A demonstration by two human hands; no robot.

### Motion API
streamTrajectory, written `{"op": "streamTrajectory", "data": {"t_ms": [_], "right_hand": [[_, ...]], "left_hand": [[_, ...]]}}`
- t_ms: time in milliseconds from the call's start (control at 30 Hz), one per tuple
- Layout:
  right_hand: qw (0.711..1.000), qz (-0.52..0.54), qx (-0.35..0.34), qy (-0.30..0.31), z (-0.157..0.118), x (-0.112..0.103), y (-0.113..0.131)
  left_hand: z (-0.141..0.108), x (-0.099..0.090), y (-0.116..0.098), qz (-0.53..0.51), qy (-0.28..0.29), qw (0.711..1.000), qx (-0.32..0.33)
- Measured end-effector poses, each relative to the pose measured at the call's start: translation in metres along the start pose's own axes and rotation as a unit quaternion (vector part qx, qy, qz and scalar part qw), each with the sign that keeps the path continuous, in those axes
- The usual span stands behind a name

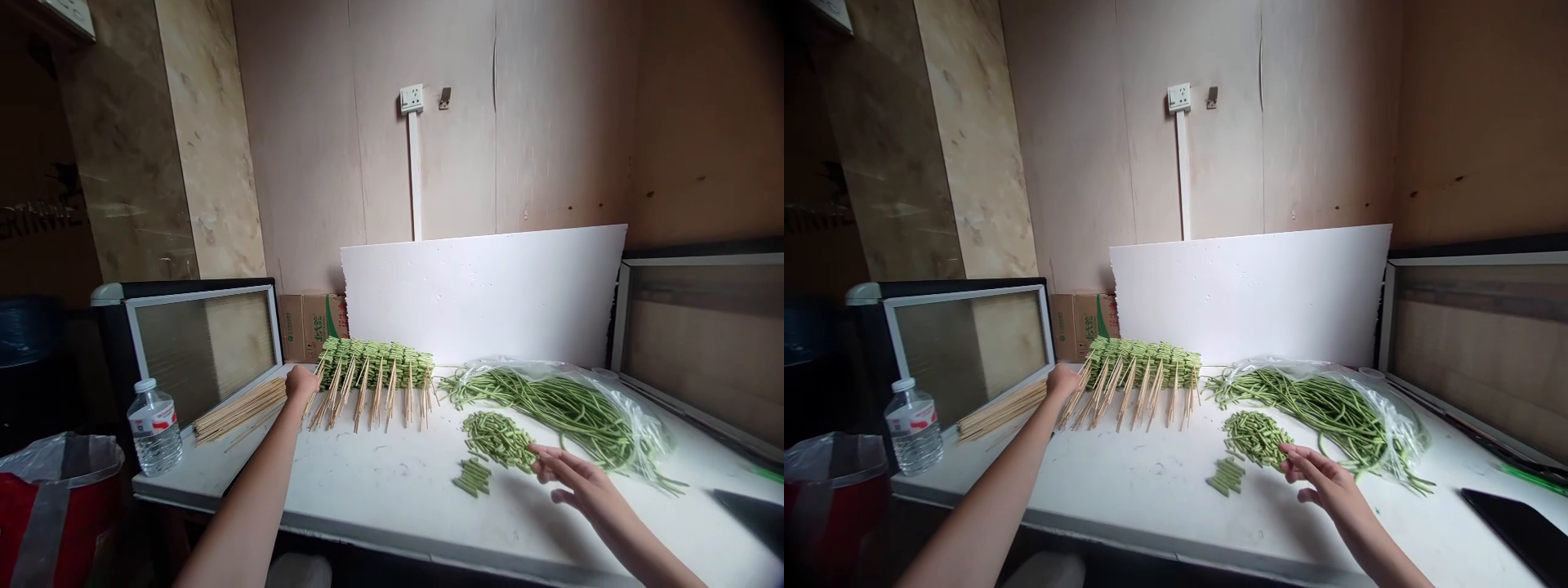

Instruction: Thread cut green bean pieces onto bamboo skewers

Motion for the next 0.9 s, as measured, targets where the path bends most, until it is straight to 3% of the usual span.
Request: {"op": "streamTrajectory", "data": {"t_ms": [267,900], "right_hand": [[1.000,-0.004,-0.016,0.013,-0.003,0.002,0.002],[0.999,0.016,0.015,0.026,-0.005,0.006,-0.011]], "left_hand": [[-0.010,-0.010,0.006,0.059,-0.043,0.997,0.001],[-0.014,-0.021,0.006,0.027,-0.059,0.998,0.008]]}}
Point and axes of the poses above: each hand's wrist, its own z-axis towards the middle knuckle, its own x-axis out of the palm, y = z × x, the point moved 7 cm from there along z, towards the middle knuckle, and after that the axes turned 5 degrees about -y, right-handed, at the moved point
